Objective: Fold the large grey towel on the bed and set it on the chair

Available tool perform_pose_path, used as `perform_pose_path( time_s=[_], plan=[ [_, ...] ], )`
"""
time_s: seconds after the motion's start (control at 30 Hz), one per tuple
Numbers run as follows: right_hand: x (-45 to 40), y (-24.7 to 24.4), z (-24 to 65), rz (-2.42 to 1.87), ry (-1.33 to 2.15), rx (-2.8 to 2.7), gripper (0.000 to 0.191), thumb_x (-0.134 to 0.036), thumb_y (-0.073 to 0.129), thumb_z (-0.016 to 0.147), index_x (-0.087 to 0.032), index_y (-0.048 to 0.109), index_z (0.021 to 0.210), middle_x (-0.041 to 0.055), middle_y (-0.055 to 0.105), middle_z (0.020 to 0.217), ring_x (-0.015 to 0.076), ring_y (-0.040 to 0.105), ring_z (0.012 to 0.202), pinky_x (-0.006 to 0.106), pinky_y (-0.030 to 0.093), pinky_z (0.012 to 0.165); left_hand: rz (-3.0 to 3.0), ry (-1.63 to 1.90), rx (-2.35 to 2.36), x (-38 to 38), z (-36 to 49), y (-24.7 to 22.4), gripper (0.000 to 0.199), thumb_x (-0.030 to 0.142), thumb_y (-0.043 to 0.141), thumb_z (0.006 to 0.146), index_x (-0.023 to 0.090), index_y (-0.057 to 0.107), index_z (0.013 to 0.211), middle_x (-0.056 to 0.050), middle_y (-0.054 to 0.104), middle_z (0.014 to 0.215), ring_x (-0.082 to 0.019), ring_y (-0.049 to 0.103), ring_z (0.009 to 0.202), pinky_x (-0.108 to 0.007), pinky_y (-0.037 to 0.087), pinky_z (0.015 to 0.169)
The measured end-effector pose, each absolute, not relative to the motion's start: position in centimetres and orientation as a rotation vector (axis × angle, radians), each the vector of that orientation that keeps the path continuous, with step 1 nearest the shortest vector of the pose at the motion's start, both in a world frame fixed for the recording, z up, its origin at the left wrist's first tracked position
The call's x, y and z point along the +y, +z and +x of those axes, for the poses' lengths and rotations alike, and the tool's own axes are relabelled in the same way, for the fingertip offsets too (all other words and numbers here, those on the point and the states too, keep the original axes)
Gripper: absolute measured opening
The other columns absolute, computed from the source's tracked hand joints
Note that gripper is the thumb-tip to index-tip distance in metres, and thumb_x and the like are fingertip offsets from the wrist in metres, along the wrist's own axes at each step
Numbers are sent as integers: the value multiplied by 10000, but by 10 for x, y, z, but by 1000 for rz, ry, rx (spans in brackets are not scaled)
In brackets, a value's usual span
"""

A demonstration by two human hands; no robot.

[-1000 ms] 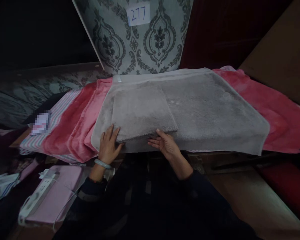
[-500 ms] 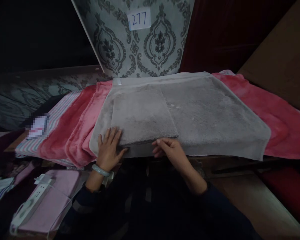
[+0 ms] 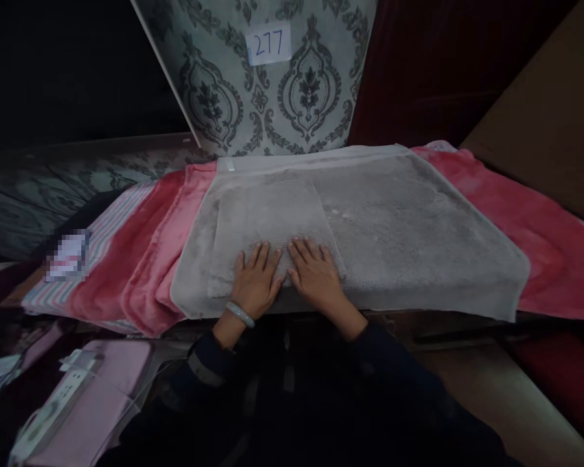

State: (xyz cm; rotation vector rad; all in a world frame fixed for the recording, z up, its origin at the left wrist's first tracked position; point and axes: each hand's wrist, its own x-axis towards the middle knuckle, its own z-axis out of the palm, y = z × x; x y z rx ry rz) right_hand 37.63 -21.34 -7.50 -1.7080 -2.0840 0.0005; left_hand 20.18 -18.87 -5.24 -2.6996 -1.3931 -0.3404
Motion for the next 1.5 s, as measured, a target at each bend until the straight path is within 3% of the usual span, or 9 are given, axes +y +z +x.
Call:
perform_pose_path(
  time_s=[0.17,0.3,0.57,0.73,1.0,1.27,1.5],
  plan=[
    [-216,-75,381,-1694,-33,-2088,550,-377,376,1013,-262,388,1551,67,369,1601,304,266,1501,577,238,1186,-2640,-356,-1435,-192,187,-52,612,502,468,973,245,424,1526,-146,339,1621,-368,282,1501,-649,270,1162],
    [-231,-82,390,-1642,-6,-2085,544,-415,395,1018,-291,390,1548,50,368,1603,286,260,1506,556,241,1197,-2558,-372,-1501,-200,156,-59,658,503,496,959,191,413,1532,-166,333,1618,-360,292,1499,-618,247,1190],
    [-242,-55,404,-1520,218,-1972,489,-421,335,1028,-272,560,1435,67,553,1467,271,421,1426,549,300,1190,-2543,-477,-1609,-200,120,-43,486,330,334,1011,180,526,1432,-143,514,1507,-304,424,1437,-652,275,1171],
    [-200,-34,379,-1592,118,-2054,544,-353,358,1000,-225,445,1522,82,391,1588,270,279,1501,545,239,1212,-2642,-494,-1462,-182,177,-23,510,294,367,997,150,477,1473,-148,428,1570,-291,354,1479,-604,269,1195],
    [-190,-60,365,-1638,17,-2243,565,-288,327,986,-158,440,1525,101,369,1591,301,274,1499,580,233,1197,-2709,-312,-1368,-175,197,-48,559,352,380,998,167,419,1523,-131,378,1603,-309,313,1494,-616,279,1183],
    [-216,-64,379,-1538,72,-2241,488,-360,378,1034,-360,436,1518,-23,362,1602,272,225,1519,565,223,1210,-2586,-364,-1469,-176,165,-52,616,479,447,974,185,447,1514,-171,376,1595,-356,333,1480,-604,295,1171],
    [-254,-76,394,-1577,147,-2051,450,-359,412,1031,-361,502,1472,-23,408,1577,260,259,1508,564,253,1203,-2517,-447,-1609,-177,122,-61,603,482,360,997,184,438,1515,-145,382,1594,-355,318,1489,-643,301,1154]
  ],
)
